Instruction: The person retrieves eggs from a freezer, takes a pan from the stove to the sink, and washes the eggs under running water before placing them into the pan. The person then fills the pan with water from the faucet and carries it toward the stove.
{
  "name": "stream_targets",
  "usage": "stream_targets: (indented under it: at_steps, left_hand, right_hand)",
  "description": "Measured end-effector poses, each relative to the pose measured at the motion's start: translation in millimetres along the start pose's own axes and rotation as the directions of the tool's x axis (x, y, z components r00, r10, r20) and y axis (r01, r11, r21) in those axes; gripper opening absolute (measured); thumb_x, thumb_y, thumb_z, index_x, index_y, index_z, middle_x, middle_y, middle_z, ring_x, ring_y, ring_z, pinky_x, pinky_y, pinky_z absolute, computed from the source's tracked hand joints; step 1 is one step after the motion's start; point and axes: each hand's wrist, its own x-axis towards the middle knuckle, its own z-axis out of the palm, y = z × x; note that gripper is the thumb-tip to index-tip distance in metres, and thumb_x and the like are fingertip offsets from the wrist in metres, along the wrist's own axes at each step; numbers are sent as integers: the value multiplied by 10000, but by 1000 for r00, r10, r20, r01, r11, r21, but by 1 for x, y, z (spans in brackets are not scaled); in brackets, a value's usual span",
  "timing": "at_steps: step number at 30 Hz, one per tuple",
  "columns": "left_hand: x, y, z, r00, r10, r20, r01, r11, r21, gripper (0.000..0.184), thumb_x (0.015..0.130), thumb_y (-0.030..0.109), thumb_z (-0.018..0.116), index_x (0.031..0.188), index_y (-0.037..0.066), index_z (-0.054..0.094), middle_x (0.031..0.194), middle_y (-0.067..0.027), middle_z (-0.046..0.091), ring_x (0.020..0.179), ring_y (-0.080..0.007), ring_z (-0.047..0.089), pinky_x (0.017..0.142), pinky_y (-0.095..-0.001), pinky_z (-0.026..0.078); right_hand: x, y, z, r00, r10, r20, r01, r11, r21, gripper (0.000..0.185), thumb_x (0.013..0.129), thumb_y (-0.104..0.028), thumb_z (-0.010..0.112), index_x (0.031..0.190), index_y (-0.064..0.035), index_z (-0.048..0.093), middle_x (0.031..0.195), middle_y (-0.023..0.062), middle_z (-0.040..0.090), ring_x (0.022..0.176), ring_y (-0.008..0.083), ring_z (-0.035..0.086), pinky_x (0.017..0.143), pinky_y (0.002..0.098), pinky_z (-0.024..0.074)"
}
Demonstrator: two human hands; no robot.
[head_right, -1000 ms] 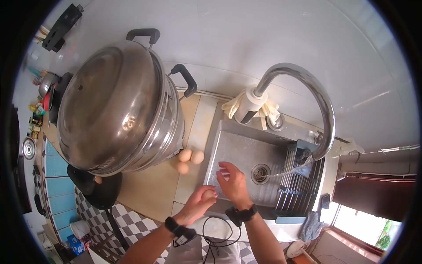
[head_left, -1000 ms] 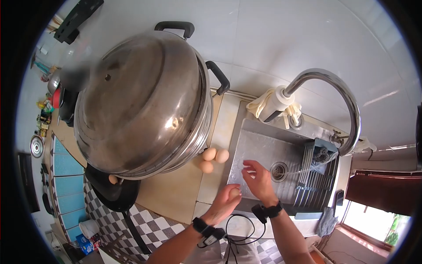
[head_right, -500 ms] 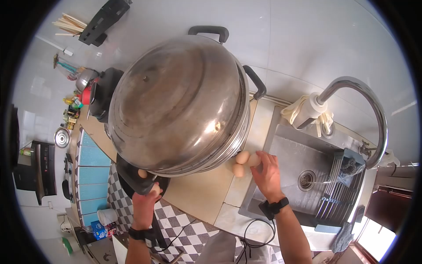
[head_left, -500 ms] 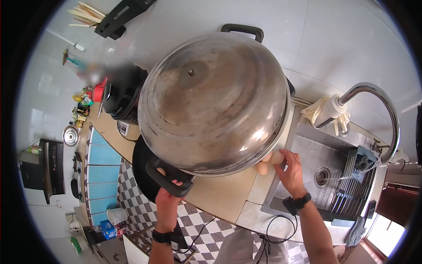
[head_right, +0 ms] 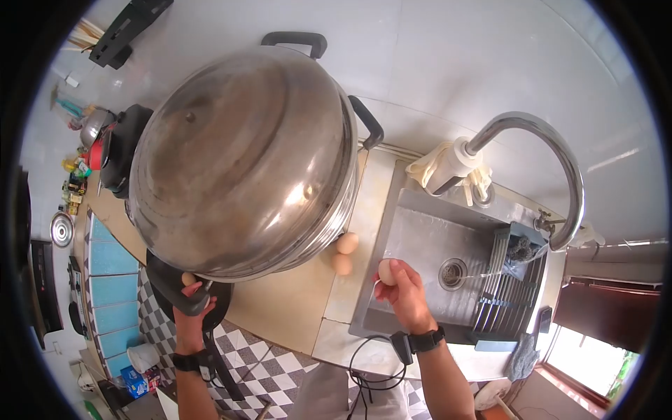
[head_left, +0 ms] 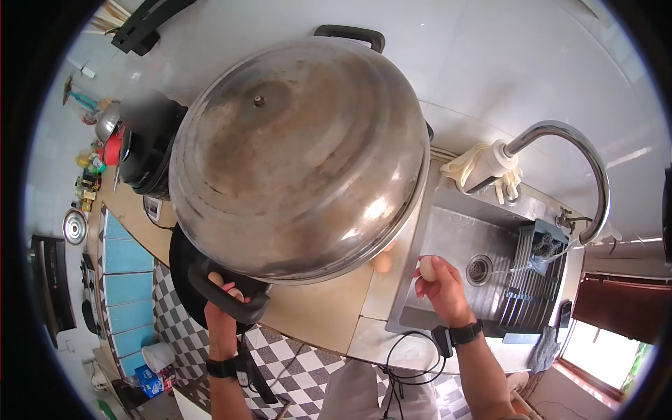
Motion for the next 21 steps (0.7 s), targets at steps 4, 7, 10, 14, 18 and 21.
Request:
stream_targets:
  at_steps: [4,7,10,14,18,21]
  left_hand:
    - [40,-53,-52,993,-17,121,13,999,38,250,965,17,630,1207,-40,607,997,-64,629,907,-154,600,898,-313,512]
    - [54,-76,-62,986,40,163,-112,879,463,261,955,42,662,1208,-8,625,1017,-60,648,922,-162,618,883,-306,512]
    - [37,-44,-31,978,65,199,-192,659,727,344,972,196,703,1253,12,626,1072,-84,685,984,-166,638,889,-317,505]
    - [47,-58,-38,966,86,244,-251,539,804,308,965,164,696,1211,-14,643,1066,-103,706,978,-175,652,884,-320,508]
    - [48,-65,-36,965,130,228,-258,626,736,281,957,129,684,1182,-38,652,1059,-116,716,980,-190,664,886,-329,510]
    - [45,-57,-27,981,73,181,-184,656,732,281,948,110,669,1195,-23,651,1088,-120,709,1012,-194,656,910,-329,499]
  right_hand:
    - [-11,2,-3,972,221,74,-233,926,297,549,1072,-566,383,1188,-72,596,758,53,596,567,194,529,593,336,438]
    - [-18,7,-12,934,236,267,-340,816,467,524,1076,-559,354,1176,-102,590,706,22,488,551,172,440,587,341,380]
    - [-25,2,-12,956,212,205,-290,804,519,517,1079,-541,355,1180,-88,583,747,43,517,601,182,480,607,346,398]
    - [-26,10,-32,985,131,113,-171,829,533,463,1086,-466,397,1254,-65,557,992,88,630,802,214,593,711,359,482]
    - [-35,5,-51,998,60,28,-66,891,449,345,1070,-330,520,1282,-60,550,1135,110,646,897,212,616,773,345,515]
    - [-47,-1,-65,996,-1,-84,33,923,383,314,1014,-150,638,1296,-49,545,1179,121,647,933,200,626,823,326,525]
